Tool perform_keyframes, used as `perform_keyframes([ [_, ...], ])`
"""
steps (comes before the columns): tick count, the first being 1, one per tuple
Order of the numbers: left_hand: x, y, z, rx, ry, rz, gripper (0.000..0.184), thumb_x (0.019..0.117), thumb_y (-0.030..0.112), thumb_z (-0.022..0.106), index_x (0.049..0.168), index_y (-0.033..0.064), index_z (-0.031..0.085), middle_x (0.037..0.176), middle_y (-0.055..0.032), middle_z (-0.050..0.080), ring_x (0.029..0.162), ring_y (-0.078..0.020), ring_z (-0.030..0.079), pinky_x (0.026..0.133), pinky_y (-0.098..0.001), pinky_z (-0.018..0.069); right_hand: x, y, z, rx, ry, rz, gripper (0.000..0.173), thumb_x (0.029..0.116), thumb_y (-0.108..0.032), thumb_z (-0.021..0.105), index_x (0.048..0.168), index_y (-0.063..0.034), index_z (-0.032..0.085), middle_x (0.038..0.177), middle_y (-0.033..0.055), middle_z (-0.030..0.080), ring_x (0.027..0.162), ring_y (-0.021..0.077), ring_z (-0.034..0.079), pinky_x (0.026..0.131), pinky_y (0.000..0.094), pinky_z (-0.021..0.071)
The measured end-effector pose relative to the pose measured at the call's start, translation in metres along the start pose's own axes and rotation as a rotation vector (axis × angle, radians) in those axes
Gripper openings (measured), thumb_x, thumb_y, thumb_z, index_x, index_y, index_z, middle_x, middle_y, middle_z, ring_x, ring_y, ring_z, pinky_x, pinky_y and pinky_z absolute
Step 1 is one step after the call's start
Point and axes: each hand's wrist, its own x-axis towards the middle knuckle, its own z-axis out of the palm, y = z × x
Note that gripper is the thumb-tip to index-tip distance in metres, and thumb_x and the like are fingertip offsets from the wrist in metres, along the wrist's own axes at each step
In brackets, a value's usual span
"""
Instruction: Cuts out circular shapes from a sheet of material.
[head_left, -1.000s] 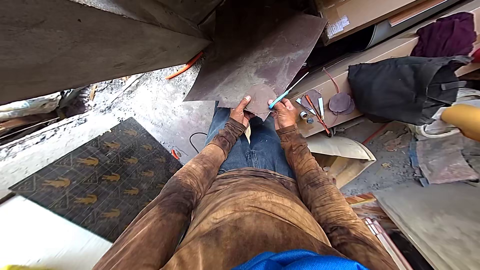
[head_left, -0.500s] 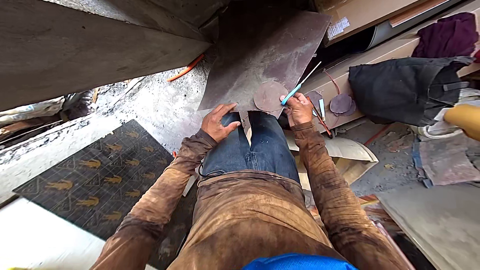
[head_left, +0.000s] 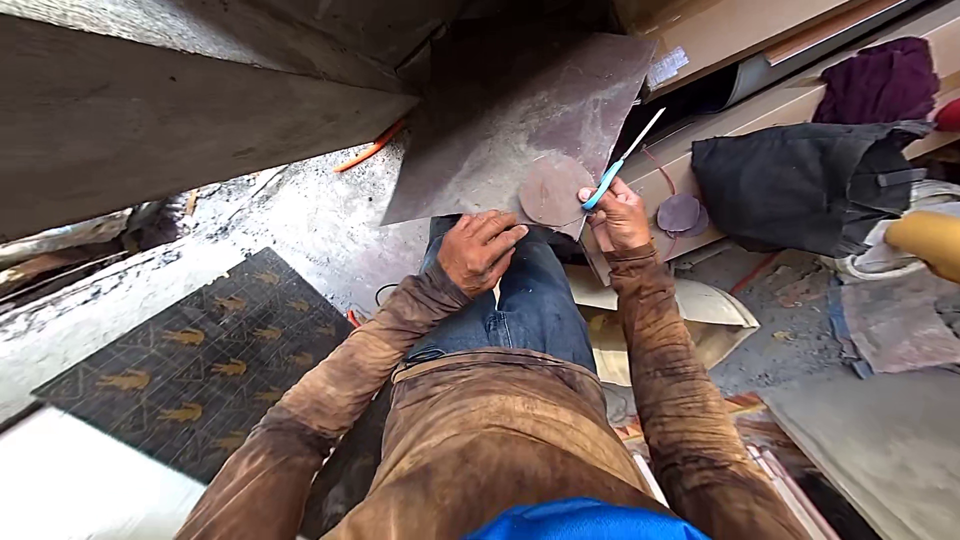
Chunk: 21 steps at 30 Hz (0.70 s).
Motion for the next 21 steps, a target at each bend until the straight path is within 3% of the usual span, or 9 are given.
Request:
perform_keyframes([
  [3, -0.007, -0.012, 0.02, 0.118, 0.021, 0.016, 0.044, 0.0947, 0.023, 0.067, 0.139, 0.0165, 0.064, 0.149, -0.0186, 0.054, 0.144, -0.036, 0.046, 0.119, -0.0559, 0.0352, 0.009, -0.001, 0.001, 0.067, 0.0, -0.024, 0.04, 0.092, -0.004, 0.071, 0.128, -0.017, 0.058, 0.102, -0.0011, 0.069, 0.082, 0.0077, 0.068, 0.075, 0.0257, 0.06],
  [7, 0.015, -0.02, 0.033, 0.127, 0.08, 0.025, 0.062, 0.0916, 0.031, 0.072, 0.148, 0.0157, 0.053, 0.157, -0.0234, 0.043, 0.151, -0.0379, 0.033, 0.125, -0.0576, 0.0212, 0.024, 0.012, 0.004, 0.209, 0.044, -0.031, 0.038, 0.0925, 0.002, 0.065, 0.128, -0.0098, 0.056, 0.104, 0.0027, 0.07, 0.088, 0.0105, 0.07, 0.08, 0.0296, 0.0613],
  [10, 0.027, -0.016, 0.028, 0.078, 0.158, 0.05, 0.057, 0.0898, 0.027, 0.074, 0.142, 0.0121, 0.058, 0.149, -0.0243, 0.051, 0.145, -0.0387, 0.042, 0.122, -0.056, 0.0307, 0.032, 0.02, 0.008, 0.32, 0.02, -0.048, 0.035, 0.0927, 0.002, 0.064, 0.127, -0.0039, 0.056, 0.102, 0.0064, 0.071, 0.089, 0.0137, 0.071, 0.082, 0.0326, 0.0617],
  [12, 0.028, -0.014, 0.022, 0.1, 0.172, 0.016, 0.061, 0.0872, 0.026, 0.077, 0.143, 0.011, 0.057, 0.149, -0.0246, 0.051, 0.144, -0.0382, 0.044, 0.122, -0.0546, 0.0325, 0.034, 0.024, 0.013, 0.373, 0.009, -0.046, 0.035, 0.0918, 0.002, 0.064, 0.126, -0.003, 0.056, 0.099, 0.0068, 0.07, 0.089, 0.0143, 0.071, 0.082, 0.0328, 0.0617],
  [14, 0.03, -0.016, 0.015, 0.162, 0.113, -0.07, 0.069, 0.0853, 0.025, 0.077, 0.148, 0.0144, 0.052, 0.154, -0.0259, 0.045, 0.144, -0.0393, 0.044, 0.12, -0.0555, 0.0343, 0.032, 0.024, 0.021, 0.387, 0.001, -0.042, 0.036, 0.0912, 0.001, 0.065, 0.126, -0.0048, 0.056, 0.098, 0.0057, 0.071, 0.087, 0.0132, 0.071, 0.08, 0.0313, 0.0622],
  [16, 0.04, -0.022, 0.008, 0.227, -0.023, -0.171, 0.073, 0.0866, 0.024, 0.075, 0.154, 0.0198, 0.047, 0.159, -0.0237, 0.041, 0.137, -0.0396, 0.053, 0.11, -0.0567, 0.0453, 0.033, 0.023, 0.031, 0.396, -0.026, -0.05, 0.039, 0.09, 0.001, 0.067, 0.127, -0.0049, 0.055, 0.099, 0.006, 0.071, 0.087, 0.0137, 0.072, 0.08, 0.0317, 0.0625],
  [18, 0.05, -0.034, 0.002, 0.225, -0.094, -0.191, 0.065, 0.0902, 0.016, 0.068, 0.153, 0.0196, 0.051, 0.155, -0.0186, 0.049, 0.121, -0.0355, 0.065, 0.094, -0.051, 0.056, 0.035, 0.024, 0.041, 0.408, -0.035, -0.06, 0.043, 0.0884, 0.002, 0.068, 0.129, -0.0022, 0.054, 0.102, 0.0085, 0.072, 0.089, 0.0162, 0.072, 0.081, 0.0342, 0.0627],
  [21, 0.056, -0.053, -0.001, 0.233, -0.104, -0.138, 0.049, 0.0944, 0.01, 0.06, 0.143, 0.0177, 0.063, 0.143, -0.0157, 0.062, 0.123, -0.0353, 0.065, 0.096, -0.05, 0.0559, 0.04, 0.02, 0.051, 0.395, -0.01, -0.067, 0.043, 0.0893, 0.004, 0.067, 0.129, -0.001, 0.054, 0.103, 0.01, 0.072, 0.09, 0.0177, 0.072, 0.081, 0.036, 0.0628],
])
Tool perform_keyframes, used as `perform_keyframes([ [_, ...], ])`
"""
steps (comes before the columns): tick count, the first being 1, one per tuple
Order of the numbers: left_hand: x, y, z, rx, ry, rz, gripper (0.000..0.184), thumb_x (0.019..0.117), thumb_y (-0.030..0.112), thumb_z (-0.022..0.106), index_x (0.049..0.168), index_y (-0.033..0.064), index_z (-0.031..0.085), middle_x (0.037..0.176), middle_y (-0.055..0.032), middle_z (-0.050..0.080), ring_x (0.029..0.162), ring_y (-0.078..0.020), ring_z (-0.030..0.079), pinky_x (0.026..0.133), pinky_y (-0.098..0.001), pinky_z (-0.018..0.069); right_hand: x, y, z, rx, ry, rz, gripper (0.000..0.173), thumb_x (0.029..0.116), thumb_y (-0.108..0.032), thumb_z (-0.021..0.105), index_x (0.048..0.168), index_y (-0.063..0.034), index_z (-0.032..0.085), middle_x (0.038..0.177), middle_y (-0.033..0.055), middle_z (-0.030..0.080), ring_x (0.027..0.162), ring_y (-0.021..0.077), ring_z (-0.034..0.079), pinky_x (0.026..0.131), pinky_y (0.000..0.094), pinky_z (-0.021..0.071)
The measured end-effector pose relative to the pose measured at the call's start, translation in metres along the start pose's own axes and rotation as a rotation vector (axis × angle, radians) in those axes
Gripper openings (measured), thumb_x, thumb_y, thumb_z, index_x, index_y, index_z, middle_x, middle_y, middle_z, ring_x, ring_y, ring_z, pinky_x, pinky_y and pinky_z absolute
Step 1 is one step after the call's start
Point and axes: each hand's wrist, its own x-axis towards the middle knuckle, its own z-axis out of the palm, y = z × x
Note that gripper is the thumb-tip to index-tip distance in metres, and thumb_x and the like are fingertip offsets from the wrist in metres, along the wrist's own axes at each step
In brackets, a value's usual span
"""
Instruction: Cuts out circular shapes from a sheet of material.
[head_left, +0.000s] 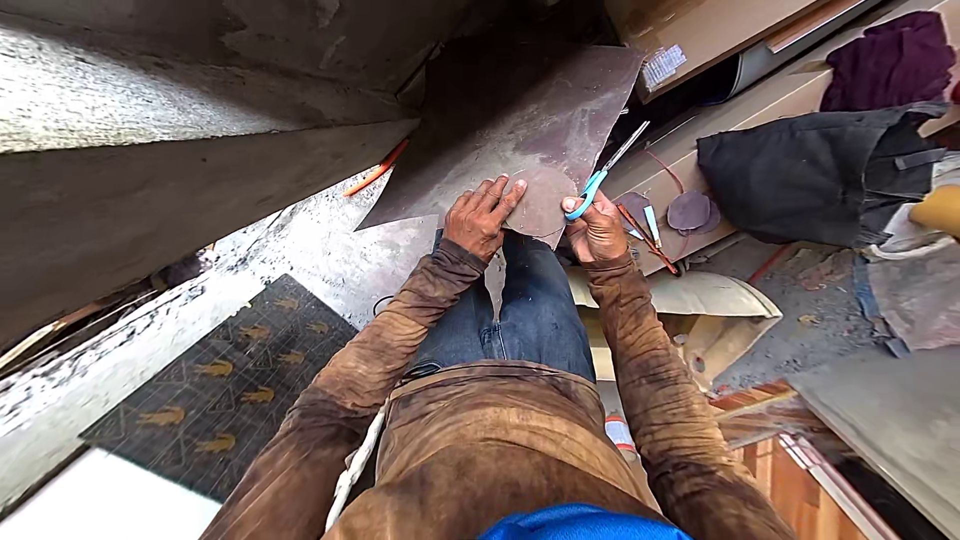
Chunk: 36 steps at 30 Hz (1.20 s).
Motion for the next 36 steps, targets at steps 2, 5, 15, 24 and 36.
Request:
perform_keyframes([
  [2, -0.003, -0.004, 0.0, -0.009, -0.018, -0.017, 0.046, 0.095, 0.012, 0.061, 0.14, 0.0201, 0.065, 0.15, -0.0165, 0.055, 0.136, -0.0415, 0.054, 0.104, -0.0573, 0.0505, -0.001, 0.001, 0.005, -0.024, 0.021, 0.017, 0.042, 0.0904, 0.004, 0.067, 0.13, -0.0002, 0.054, 0.104, 0.0109, 0.071, 0.09, 0.0187, 0.072, 0.081, 0.0368, 0.0631],
  [5, 0.002, -0.01, -0.002, -0.014, -0.056, 0.006, 0.047, 0.0907, 0.007, 0.062, 0.136, 0.017, 0.067, 0.159, -0.0181, 0.044, 0.147, -0.041, 0.041, 0.113, -0.0678, 0.0367, 0.003, 0.007, 0.013, -0.042, 0.059, 0.026, 0.039, 0.0909, 0.006, 0.065, 0.128, 0.0001, 0.055, 0.102, 0.0097, 0.072, 0.088, 0.0167, 0.072, 0.079, 0.0341, 0.063],
  [15, 0.027, -0.02, -0.016, -0.157, -0.171, 0.306, 0.05, 0.0907, -0.004, 0.06, 0.141, -0.0019, 0.059, 0.149, -0.0228, 0.054, 0.13, -0.0379, 0.06, 0.104, -0.0491, 0.052, -0.021, 0.006, 0.023, 0.028, 0.21, 0.038, 0.031, 0.0956, -0.004, 0.063, 0.126, -0.0097, 0.06, 0.104, 0.0046, 0.071, 0.091, 0.014, 0.071, 0.081, 0.033, 0.062],
  [24, 0.05, -0.042, -0.052, -0.139, -0.289, 0.374, 0.05, 0.0885, -0.008, 0.062, 0.138, -0.0003, 0.062, 0.141, -0.024, 0.06, 0.117, -0.0371, 0.068, 0.091, -0.048, 0.0597, -0.037, -0.018, 0.081, -0.73, 0.499, -0.127, 0.042, 0.097, -0.03, 0.071, 0.127, -0.0027, 0.06, 0.095, 0.0111, 0.074, 0.081, 0.0221, 0.073, 0.075, 0.0449, 0.0624],
  [36, 0.064, -0.036, -0.078, -0.119, -0.251, 0.506, 0.049, 0.0908, -0.005, 0.062, 0.137, 0.0104, 0.066, 0.14, -0.0221, 0.061, 0.125, -0.0362, 0.064, 0.1, -0.0488, 0.0559, -0.013, -0.088, 0.119, -1.421, 0.346, 0.028, 0.05, 0.0897, -0.027, 0.074, 0.128, 0.0012, 0.057, 0.099, 0.0242, 0.07, 0.097, 0.0439, 0.069, 0.086, 0.0639, 0.0531],
])
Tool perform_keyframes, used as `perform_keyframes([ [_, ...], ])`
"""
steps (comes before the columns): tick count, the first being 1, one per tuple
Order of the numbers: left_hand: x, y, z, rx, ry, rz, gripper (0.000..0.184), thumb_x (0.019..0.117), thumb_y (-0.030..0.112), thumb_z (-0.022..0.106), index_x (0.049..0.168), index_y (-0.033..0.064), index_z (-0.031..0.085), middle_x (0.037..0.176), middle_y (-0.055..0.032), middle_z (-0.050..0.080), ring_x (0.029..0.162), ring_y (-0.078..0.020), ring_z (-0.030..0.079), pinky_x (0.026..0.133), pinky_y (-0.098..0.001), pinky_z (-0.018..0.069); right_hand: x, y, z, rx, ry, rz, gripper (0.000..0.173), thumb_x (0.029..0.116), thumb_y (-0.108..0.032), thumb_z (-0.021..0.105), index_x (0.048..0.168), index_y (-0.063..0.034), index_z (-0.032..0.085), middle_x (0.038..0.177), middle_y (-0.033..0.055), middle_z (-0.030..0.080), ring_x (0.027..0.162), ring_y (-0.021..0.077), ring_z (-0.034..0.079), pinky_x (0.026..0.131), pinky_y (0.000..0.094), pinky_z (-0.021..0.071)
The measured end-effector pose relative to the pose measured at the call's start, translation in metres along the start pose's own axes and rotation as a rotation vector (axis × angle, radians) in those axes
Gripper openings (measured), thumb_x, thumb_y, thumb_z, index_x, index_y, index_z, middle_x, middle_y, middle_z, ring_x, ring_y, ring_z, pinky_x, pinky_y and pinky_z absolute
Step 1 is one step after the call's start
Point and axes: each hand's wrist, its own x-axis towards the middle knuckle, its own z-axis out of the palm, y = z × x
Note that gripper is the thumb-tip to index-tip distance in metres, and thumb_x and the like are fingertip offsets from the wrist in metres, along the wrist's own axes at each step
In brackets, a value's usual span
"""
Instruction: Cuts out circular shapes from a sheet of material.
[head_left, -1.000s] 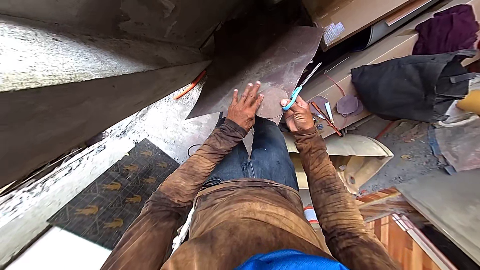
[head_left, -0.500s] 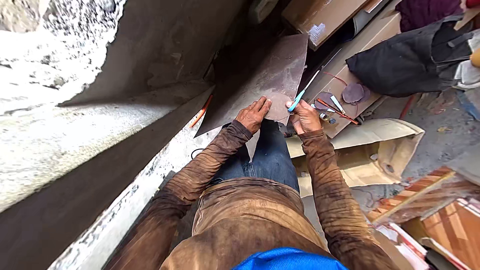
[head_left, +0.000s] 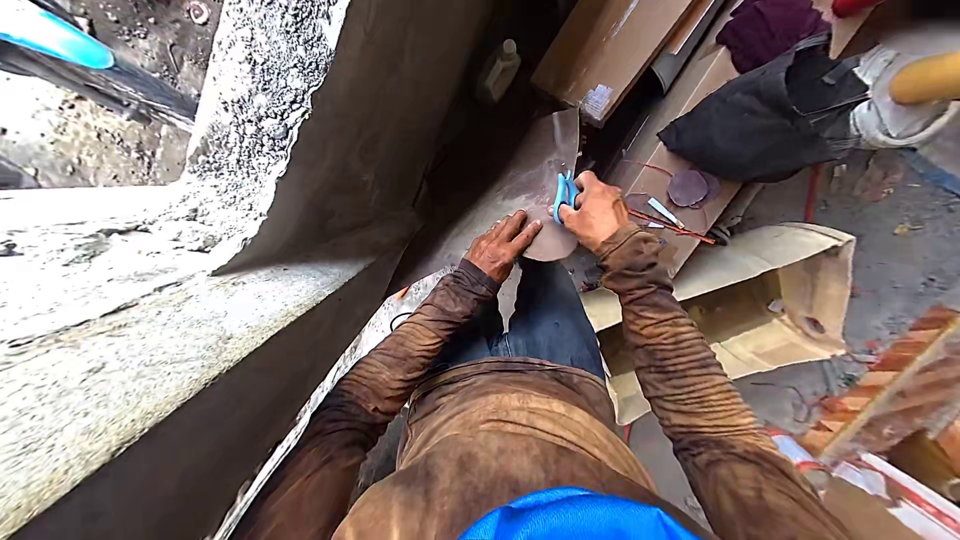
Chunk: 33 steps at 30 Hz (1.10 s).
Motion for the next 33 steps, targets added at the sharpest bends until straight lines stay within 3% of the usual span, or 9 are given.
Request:
perform_keyframes([
  [6, -0.002, -0.001, 0.013, -0.02, 0.156, -0.057, 0.045, 0.0886, -0.005, 0.065, 0.131, 0.011, 0.071, 0.134, -0.0239, 0.065, 0.122, -0.037, 0.066, 0.099, -0.0488, 0.0569, -0.027, -0.001, 0.009, -0.008, 0.065, 0.105, 0.048, 0.0925, -0.026, 0.073, 0.127, 0.0028, 0.055, 0.099, 0.0292, 0.068, 0.091, 0.0487, 0.068, 0.077, 0.0673, 0.0532],
  [11, 0.009, 0.001, 0.002, -0.1, 0.195, -0.107, 0.046, 0.087, -0.01, 0.063, 0.129, 0.0071, 0.072, 0.13, -0.0229, 0.067, 0.119, -0.0361, 0.068, 0.099, -0.0488, 0.0574, -0.005, 0.017, -0.002, 0.354, -0.078, 0.129, 0.045, 0.0875, -0.018, 0.082, 0.122, 0.0011, 0.06, 0.085, 0.0149, 0.07, 0.073, 0.0282, 0.071, 0.07, 0.0511, 0.0611],
  [15, 0.029, 0.002, -0.031, -0.18, 0.141, -0.304, 0.052, 0.0961, -0.003, 0.06, 0.147, 0.0062, 0.055, 0.131, -0.0166, 0.069, 0.106, -0.0338, 0.073, 0.089, -0.0552, 0.06, -0.003, 0.029, -0.035, 0.689, -0.012, -0.14, 0.045, 0.0874, -0.009, 0.079, 0.127, -0.003, 0.06, 0.089, 0.009, 0.071, 0.072, 0.0177, 0.07, 0.067, 0.0402, 0.0627],
  [19, 0.049, -0.018, -0.088, -0.264, 0.174, -0.49, 0.029, 0.1035, 0.014, 0.061, 0.132, 0.0129, 0.067, 0.115, -0.0138, 0.074, 0.101, -0.0291, 0.072, 0.092, -0.0522, 0.0573, 0.019, 0.043, -0.068, 0.869, 0.245, -0.391, 0.049, 0.0877, -0.011, 0.079, 0.131, -0.0098, 0.056, 0.103, -0.0009, 0.072, 0.087, 0.0095, 0.071, 0.078, 0.0331, 0.0632],
  [22, 0.081, -0.061, -0.107, -0.503, 0.122, -0.583, 0.026, 0.1027, 0.016, 0.06, 0.121, 0.0021, 0.072, 0.111, -0.012, 0.075, 0.105, -0.0182, 0.071, 0.1, -0.0434, 0.0549, 0.046, 0.044, -0.074, 1.016, 0.385, -0.501, 0.046, 0.0866, -0.004, 0.077, 0.126, -0.0095, 0.052, 0.102, -0.0043, 0.071, 0.091, 0.0089, 0.072, 0.084, 0.0335, 0.063],
  [26, 0.09, -0.071, -0.122, -1.238, 0.081, -0.765, 0.046, 0.1131, 0.03, 0.028, 0.129, 0.0022, 0.061, 0.081, -0.0099, 0.075, 0.065, -0.0166, 0.072, 0.06, -0.0316, 0.062, 0.062, 0.033, -0.069, 1.057, 0.362, -0.621, 0.046, 0.0846, -0.001, 0.077, 0.123, -0.0036, 0.053, 0.1, -0.0013, 0.072, 0.091, 0.0105, 0.071, 0.084, 0.0332, 0.0627],
  [29, 0.093, -0.074, -0.095, -1.137, 0.05, -0.659, 0.037, 0.1081, 0.017, 0.042, 0.14, 0.0036, 0.055, 0.127, -0.012, 0.07, 0.107, -0.0223, 0.071, 0.089, -0.0406, 0.0614, 0.073, 0.033, -0.052, 1.05, 0.258, -0.605, 0.045, 0.0838, -0.002, 0.078, 0.122, -0.0007, 0.055, 0.098, 0.0021, 0.072, 0.088, 0.0117, 0.071, 0.082, 0.0335, 0.0631],
  [31, 0.06, -0.072, -0.018, -0.721, -0.132, -0.616, 0.069, 0.0949, 0.027, 0.071, 0.155, 0.0076, 0.044, 0.161, -0.0159, 0.039, 0.143, -0.0267, 0.046, 0.115, -0.0467, 0.043, 0.077, 0.054, -0.014, 1.12, 0.246, -0.438, 0.049, 0.0863, -0.008, 0.079, 0.127, 0.0012, 0.054, 0.105, 0.0072, 0.072, 0.092, 0.0155, 0.072, 0.082, 0.0368, 0.0632],
  [33, 0.013, -0.043, 0.06, -0.373, -0.281, -0.652, 0.115, 0.0709, 0.06, 0.087, 0.162, 0.0189, 0.032, 0.169, -0.0133, 0.024, 0.152, -0.0293, 0.033, 0.122, -0.0566, 0.0339, 0.061, 0.091, 0.014, 1.208, 0.262, -0.217, 0.055, 0.0911, -0.02, 0.078, 0.139, -0.0053, 0.053, 0.118, 0.0072, 0.069, 0.101, 0.0171, 0.069, 0.085, 0.0387, 0.0626],
])
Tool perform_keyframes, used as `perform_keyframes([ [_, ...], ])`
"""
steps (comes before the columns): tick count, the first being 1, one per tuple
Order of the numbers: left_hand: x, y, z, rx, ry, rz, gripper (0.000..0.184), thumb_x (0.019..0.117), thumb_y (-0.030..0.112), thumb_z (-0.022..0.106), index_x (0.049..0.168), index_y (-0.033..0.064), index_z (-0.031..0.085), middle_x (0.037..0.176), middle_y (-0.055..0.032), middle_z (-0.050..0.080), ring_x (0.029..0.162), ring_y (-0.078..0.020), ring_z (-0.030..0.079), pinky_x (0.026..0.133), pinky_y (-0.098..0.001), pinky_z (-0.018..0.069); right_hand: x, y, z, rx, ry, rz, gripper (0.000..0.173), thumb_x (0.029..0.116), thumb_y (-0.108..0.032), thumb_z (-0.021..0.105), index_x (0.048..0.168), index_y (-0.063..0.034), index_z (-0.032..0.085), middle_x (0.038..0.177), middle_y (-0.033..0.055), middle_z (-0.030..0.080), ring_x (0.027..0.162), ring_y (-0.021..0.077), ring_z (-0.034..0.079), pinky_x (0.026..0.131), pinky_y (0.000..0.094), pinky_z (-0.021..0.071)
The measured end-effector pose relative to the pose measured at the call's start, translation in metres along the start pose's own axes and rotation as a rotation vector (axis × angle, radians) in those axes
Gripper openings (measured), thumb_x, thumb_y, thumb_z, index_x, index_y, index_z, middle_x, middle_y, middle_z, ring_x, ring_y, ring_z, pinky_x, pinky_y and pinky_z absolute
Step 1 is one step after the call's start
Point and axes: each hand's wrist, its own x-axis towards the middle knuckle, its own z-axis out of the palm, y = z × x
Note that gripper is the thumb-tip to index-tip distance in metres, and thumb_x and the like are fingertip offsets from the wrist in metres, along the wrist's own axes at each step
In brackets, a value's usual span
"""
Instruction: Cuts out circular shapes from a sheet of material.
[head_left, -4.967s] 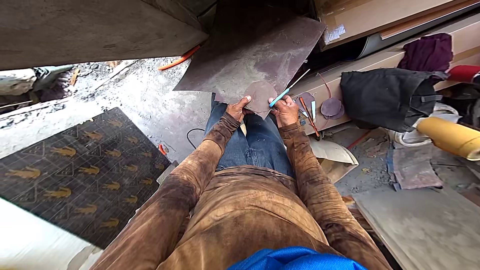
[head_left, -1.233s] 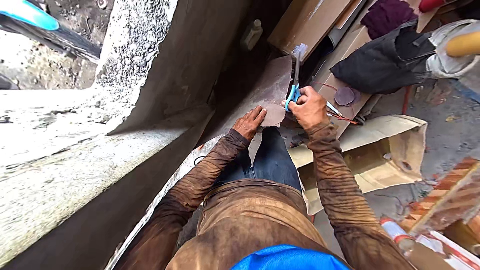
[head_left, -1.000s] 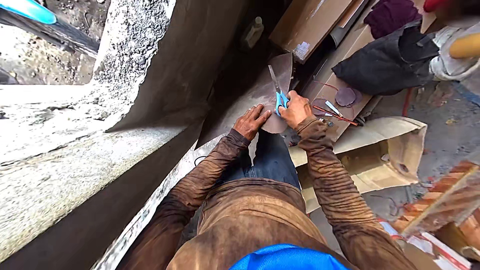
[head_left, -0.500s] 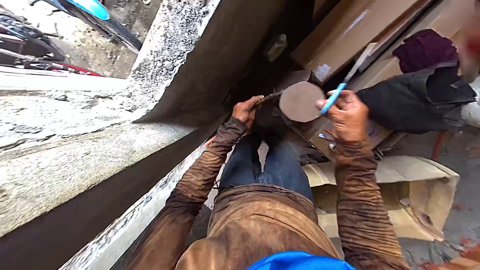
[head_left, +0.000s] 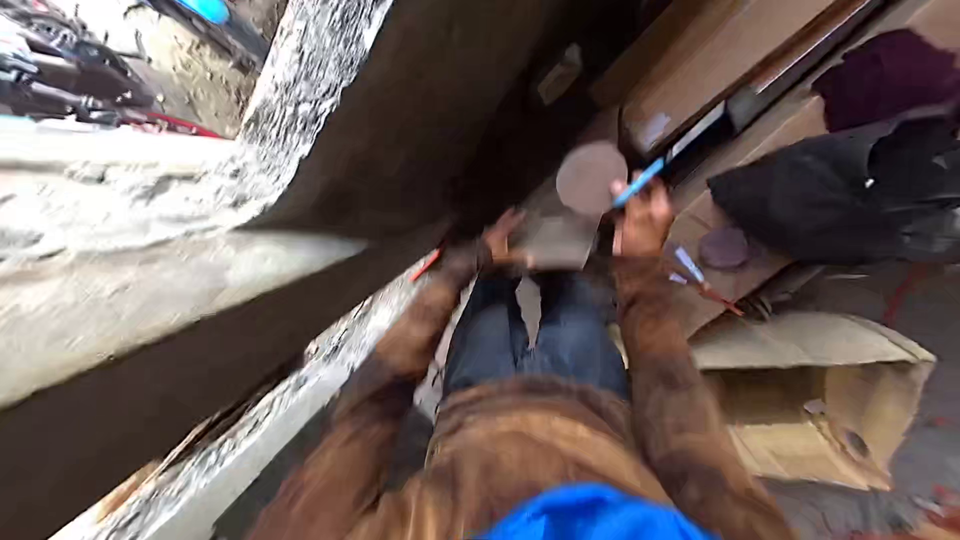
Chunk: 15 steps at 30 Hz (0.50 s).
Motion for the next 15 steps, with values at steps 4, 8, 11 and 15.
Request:
perform_keyframes([
  [4, 0.02, -0.002, 0.049, 0.237, -0.088, -0.02, 0.091, 0.0852, 0.064, 0.071, 0.159, 0.0219, 0.04, 0.167, -0.0093, 0.033, 0.154, -0.0313, 0.029, 0.121, -0.0727, 0.0138, -0.001, 0.029, -0.06, -0.037, 0.114, 0.071, 0.051, 0.0932, -0.021, 0.073, 0.137, -0.007, 0.051, 0.114, 0.004, 0.067, 0.095, 0.0146, 0.068, 0.082, 0.0381, 0.0613],
  [8, 0.03, -0.008, 0.075, 0.24, -0.239, 0.132, 0.107, 0.0764, 0.075, 0.073, 0.162, 0.0237, 0.034, 0.169, -0.0087, 0.028, 0.155, -0.0308, 0.026, 0.121, -0.0702, 0.0196, 0.0, 0.026, -0.084, 0.105, 0.178, 0.117, 0.046, 0.0937, -0.015, 0.072, 0.135, -0.0093, 0.051, 0.114, 0.0053, 0.065, 0.098, 0.0196, 0.068, 0.086, 0.0423, 0.0615],
  [11, 0.015, -0.002, 0.088, 0.329, -0.287, 0.129, 0.104, 0.0758, 0.05, 0.087, 0.162, 0.0257, 0.033, 0.168, -0.009, 0.03, 0.154, -0.0351, 0.028, 0.117, -0.0741, 0.0218, -0.019, 0.027, -0.092, 0.097, 0.18, 0.186, 0.044, 0.0938, -0.014, 0.071, 0.132, -0.0111, 0.051, 0.11, 0.0028, 0.065, 0.097, 0.0169, 0.069, 0.085, 0.0406, 0.0617],
  [15, 0.045, -0.023, 0.099, 0.425, -0.254, -0.042, 0.099, 0.0809, 0.022, 0.086, 0.162, 0.029, 0.031, 0.166, -0.0115, 0.032, 0.149, -0.0403, 0.037, 0.11, -0.077, 0.0303, -0.023, 0.032, -0.079, 0.117, 0.196, 0.19, 0.042, 0.092, -0.005, 0.071, 0.13, -0.0095, 0.054, 0.105, 0.0027, 0.068, 0.09, 0.0161, 0.07, 0.079, 0.0388, 0.0632],
])
